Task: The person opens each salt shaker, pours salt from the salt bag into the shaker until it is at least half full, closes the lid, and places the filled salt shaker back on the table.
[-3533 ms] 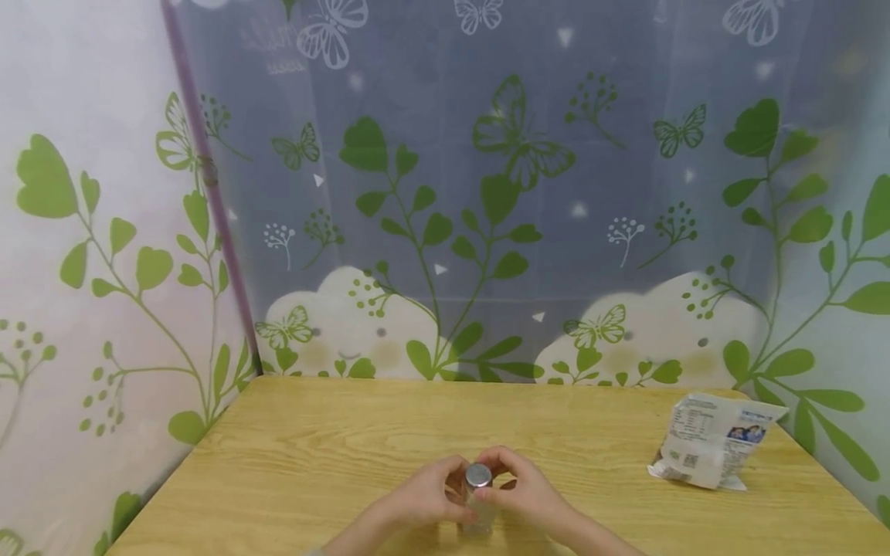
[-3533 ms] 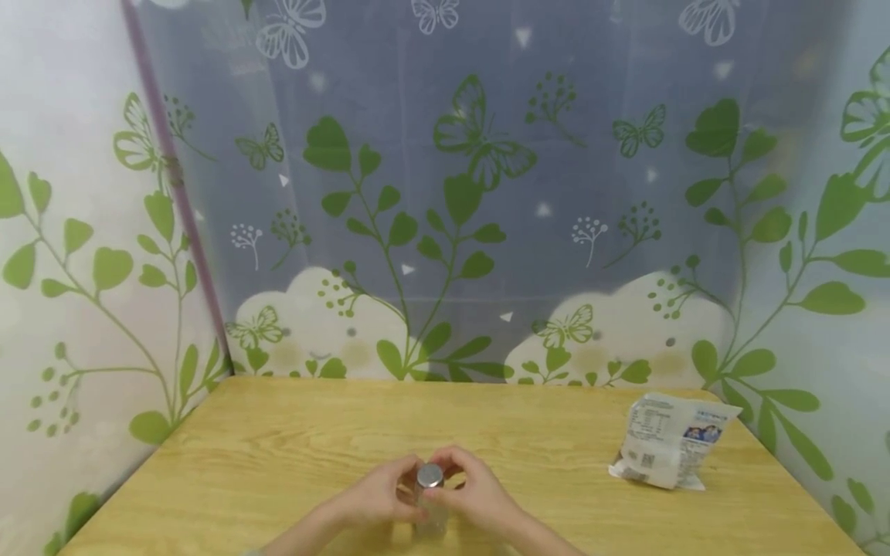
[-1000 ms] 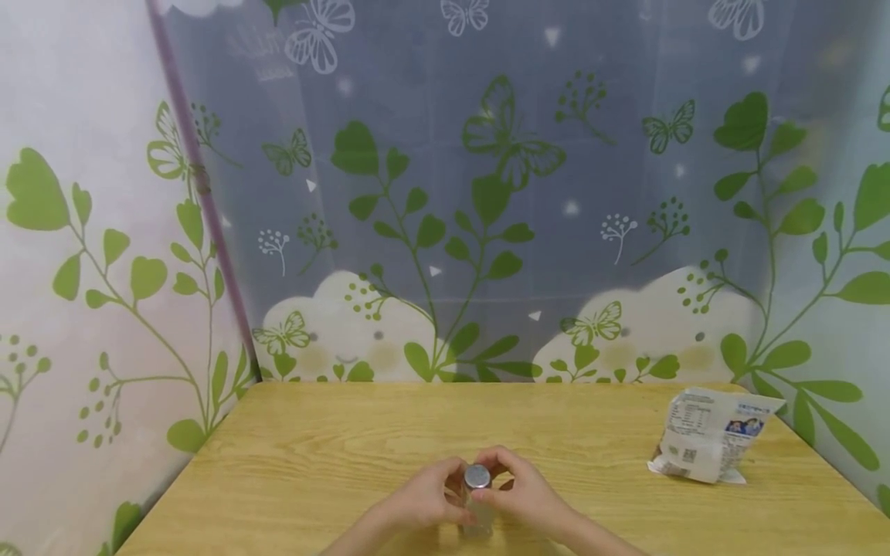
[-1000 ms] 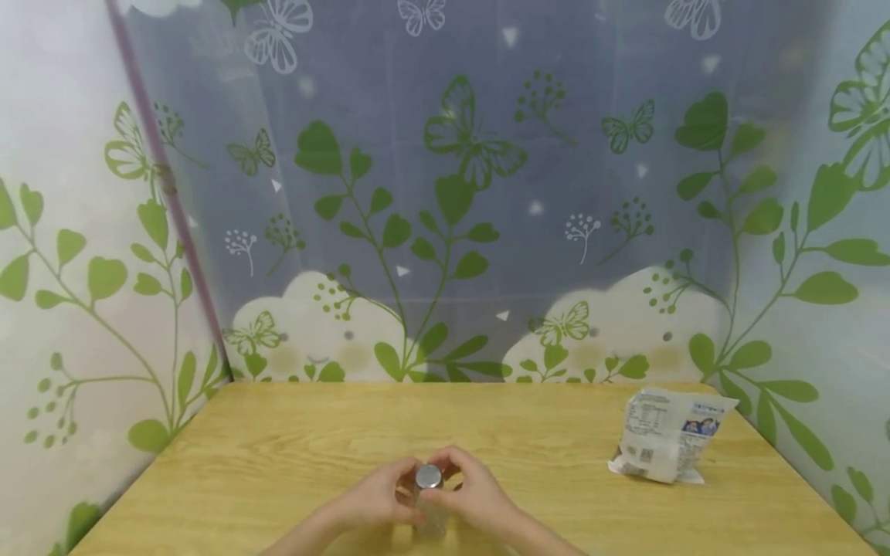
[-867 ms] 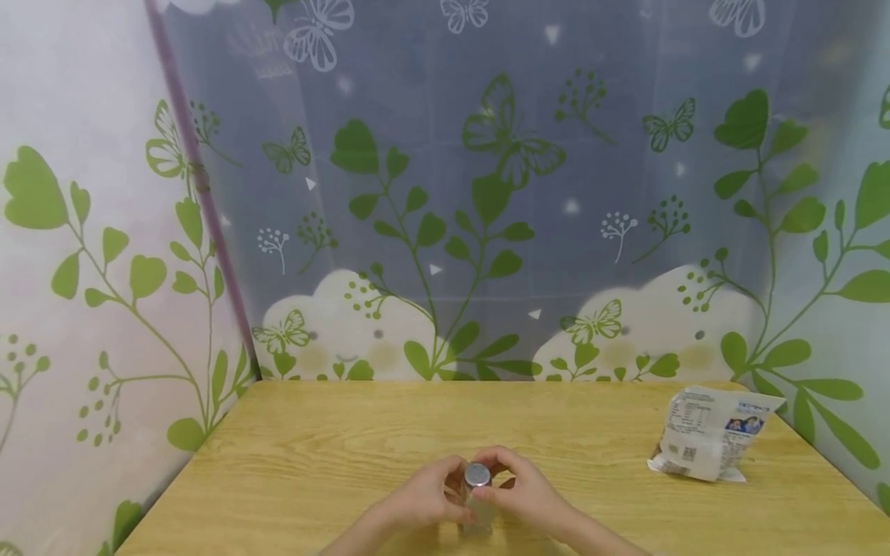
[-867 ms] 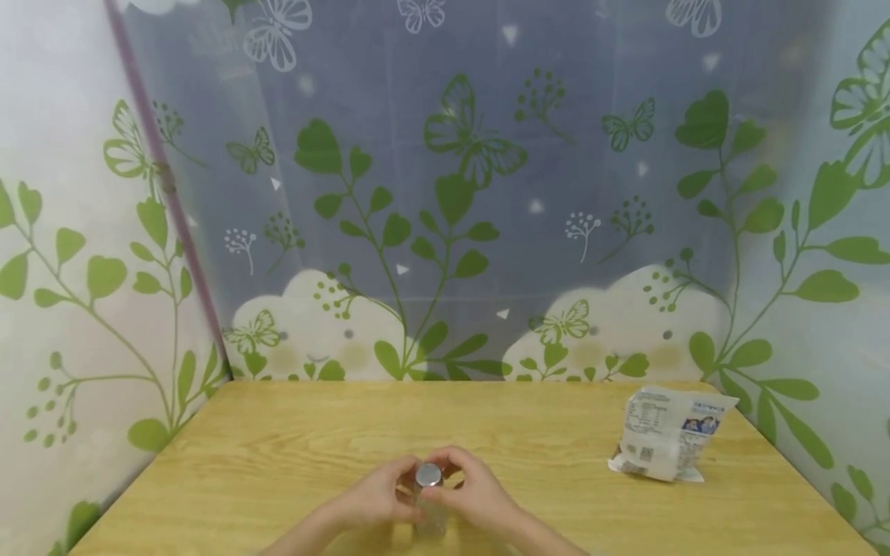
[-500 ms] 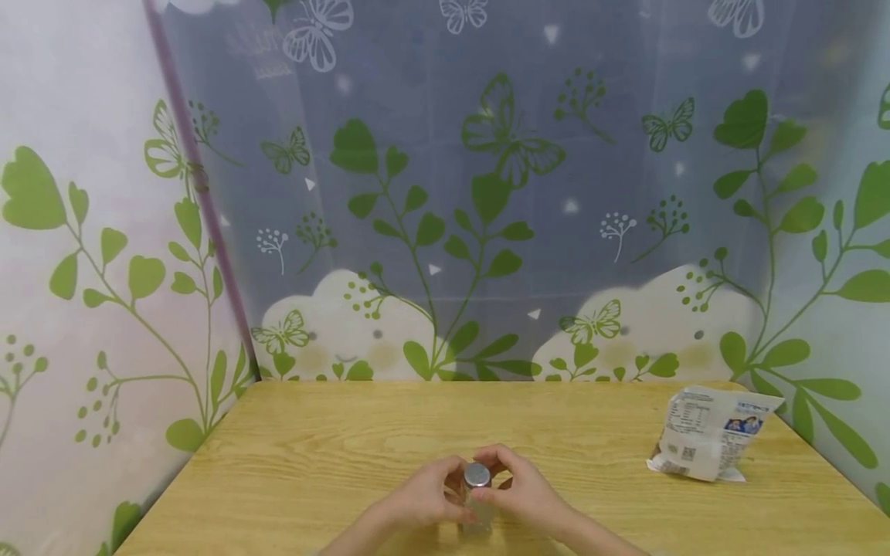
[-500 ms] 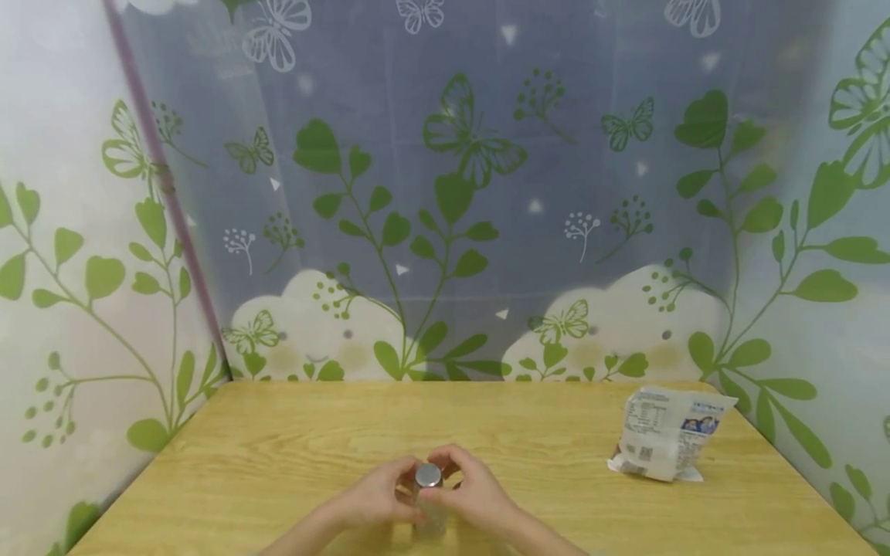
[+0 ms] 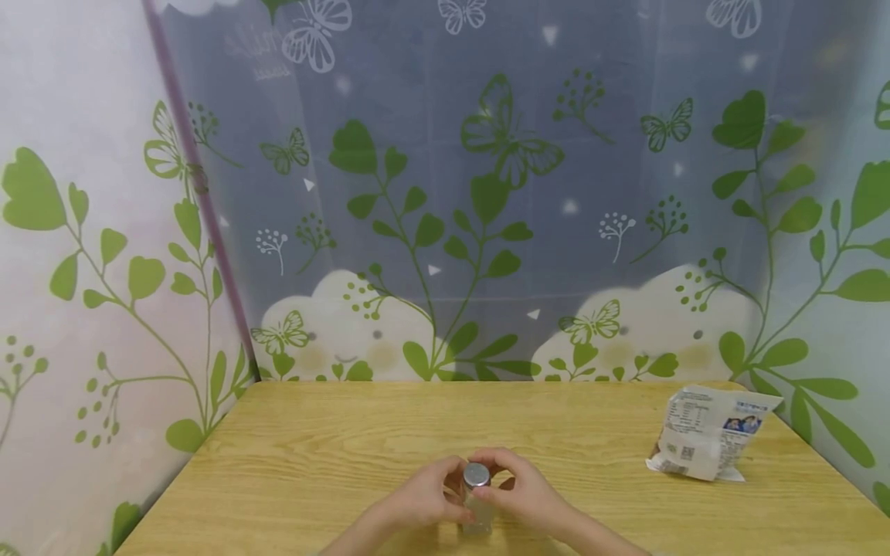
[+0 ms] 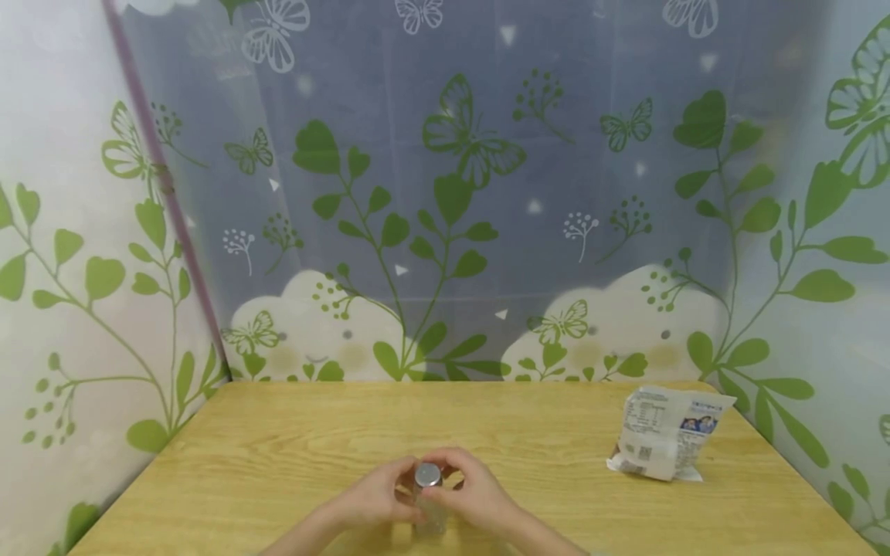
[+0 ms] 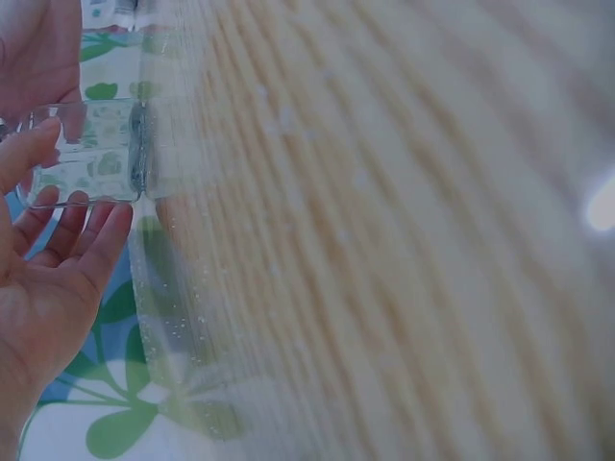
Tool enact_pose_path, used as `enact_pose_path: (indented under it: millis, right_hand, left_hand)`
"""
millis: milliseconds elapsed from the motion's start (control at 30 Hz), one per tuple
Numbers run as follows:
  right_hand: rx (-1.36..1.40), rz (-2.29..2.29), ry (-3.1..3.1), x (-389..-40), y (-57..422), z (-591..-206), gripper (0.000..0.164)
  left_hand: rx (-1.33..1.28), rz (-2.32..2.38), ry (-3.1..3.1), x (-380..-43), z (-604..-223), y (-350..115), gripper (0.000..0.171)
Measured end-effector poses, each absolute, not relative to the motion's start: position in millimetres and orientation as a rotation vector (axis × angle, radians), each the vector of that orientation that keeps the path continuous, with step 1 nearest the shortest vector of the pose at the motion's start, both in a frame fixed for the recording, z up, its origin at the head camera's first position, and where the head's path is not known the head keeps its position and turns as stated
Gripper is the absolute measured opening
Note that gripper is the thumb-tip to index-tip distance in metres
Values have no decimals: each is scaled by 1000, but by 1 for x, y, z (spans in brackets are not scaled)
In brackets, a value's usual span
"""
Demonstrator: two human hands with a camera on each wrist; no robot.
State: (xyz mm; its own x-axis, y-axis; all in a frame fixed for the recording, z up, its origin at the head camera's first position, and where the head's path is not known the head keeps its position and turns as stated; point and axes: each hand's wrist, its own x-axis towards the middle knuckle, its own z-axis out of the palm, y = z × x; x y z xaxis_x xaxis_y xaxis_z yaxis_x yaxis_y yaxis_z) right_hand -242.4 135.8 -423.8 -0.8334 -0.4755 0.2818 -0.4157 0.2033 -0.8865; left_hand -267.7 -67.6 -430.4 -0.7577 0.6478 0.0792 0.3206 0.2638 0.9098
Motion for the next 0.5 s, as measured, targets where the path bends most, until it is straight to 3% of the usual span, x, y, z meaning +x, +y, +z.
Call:
enact_pose_path:
  millis: [133,500]
  right_hand:
    - [-845,-1722,2417,-243,134,-423,45]
    - [-817,-1741,2398,-242,134,-424,35]
  left_hand:
    - [882,1487,2242,-268,-431,-67,36]
    - [872,1483,2232,-268,-432,-68,38]
